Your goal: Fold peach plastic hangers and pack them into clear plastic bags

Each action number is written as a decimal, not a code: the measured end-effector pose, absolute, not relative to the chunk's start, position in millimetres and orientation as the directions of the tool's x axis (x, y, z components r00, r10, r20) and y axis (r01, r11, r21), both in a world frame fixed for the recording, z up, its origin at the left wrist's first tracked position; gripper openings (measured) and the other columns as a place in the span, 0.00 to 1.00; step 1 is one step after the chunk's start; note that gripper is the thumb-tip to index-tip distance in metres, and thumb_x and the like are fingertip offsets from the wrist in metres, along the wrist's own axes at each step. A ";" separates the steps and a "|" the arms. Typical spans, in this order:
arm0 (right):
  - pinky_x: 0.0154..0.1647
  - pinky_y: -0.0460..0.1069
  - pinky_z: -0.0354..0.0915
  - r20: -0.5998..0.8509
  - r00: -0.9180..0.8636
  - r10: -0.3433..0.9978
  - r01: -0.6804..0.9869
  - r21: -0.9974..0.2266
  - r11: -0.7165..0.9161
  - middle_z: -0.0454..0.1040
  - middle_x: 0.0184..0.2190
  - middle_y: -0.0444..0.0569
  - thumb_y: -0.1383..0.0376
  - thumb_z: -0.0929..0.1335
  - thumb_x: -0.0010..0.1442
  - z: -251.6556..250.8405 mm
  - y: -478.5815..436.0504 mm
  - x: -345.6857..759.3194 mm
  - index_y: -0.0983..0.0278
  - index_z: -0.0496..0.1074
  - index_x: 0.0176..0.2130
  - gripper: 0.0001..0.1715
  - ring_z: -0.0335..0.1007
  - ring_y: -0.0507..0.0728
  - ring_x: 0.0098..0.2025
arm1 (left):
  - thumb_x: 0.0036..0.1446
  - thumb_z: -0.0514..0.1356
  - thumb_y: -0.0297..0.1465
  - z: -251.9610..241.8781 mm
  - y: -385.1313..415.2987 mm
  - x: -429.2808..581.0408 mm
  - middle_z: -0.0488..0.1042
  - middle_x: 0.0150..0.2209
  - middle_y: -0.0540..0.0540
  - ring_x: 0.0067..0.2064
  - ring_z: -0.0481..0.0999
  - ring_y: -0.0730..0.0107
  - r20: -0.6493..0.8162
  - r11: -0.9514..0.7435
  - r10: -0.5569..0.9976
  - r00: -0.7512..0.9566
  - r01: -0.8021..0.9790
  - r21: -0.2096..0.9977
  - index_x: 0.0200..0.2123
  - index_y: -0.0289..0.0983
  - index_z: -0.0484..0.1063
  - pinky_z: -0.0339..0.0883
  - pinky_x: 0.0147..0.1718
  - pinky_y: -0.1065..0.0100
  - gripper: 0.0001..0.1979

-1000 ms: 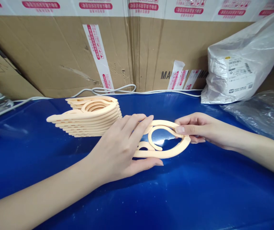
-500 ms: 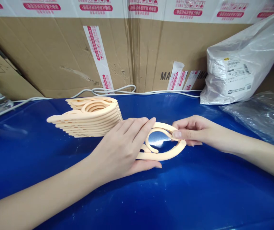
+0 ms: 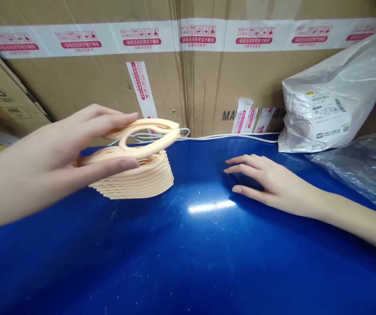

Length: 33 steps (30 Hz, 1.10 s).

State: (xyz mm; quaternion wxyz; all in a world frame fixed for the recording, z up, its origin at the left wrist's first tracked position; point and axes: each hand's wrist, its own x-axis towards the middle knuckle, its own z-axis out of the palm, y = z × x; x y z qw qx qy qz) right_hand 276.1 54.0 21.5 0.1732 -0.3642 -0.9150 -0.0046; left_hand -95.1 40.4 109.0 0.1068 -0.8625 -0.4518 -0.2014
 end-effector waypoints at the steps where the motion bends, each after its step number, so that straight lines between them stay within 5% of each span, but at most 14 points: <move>1: 0.58 0.63 0.64 0.303 -0.689 0.658 0.671 -0.076 0.738 0.70 0.61 0.56 0.52 0.62 0.70 19.7 55.3 276.7 0.62 0.71 0.56 0.24 0.67 0.64 0.60 | 0.59 0.51 0.61 106.9 44.5 -105.4 0.69 0.54 0.55 0.54 0.71 0.51 0.444 -0.525 0.768 0.461 0.851 0.024 0.62 0.53 0.65 0.67 0.52 0.53 0.33; 7: 0.58 0.64 0.65 0.231 -0.715 0.660 0.673 -0.025 0.739 0.70 0.60 0.59 0.51 0.59 0.72 13.9 58.4 276.0 0.65 0.69 0.58 0.27 0.68 0.65 0.61 | 0.59 0.53 0.59 86.4 59.2 -130.9 0.73 0.51 0.54 0.48 0.75 0.62 0.448 -0.480 0.801 0.397 0.873 0.085 0.58 0.49 0.71 0.69 0.38 0.73 0.31; 33: 0.59 0.64 0.65 0.264 -0.703 0.660 0.681 -0.015 0.732 0.71 0.59 0.60 0.52 0.58 0.72 8.1 57.1 273.9 0.65 0.70 0.57 0.26 0.69 0.65 0.60 | 0.60 0.55 0.54 73.3 63.7 -121.3 0.71 0.53 0.53 0.49 0.76 0.61 0.372 -0.523 0.813 0.449 0.843 0.125 0.59 0.50 0.68 0.70 0.45 0.67 0.27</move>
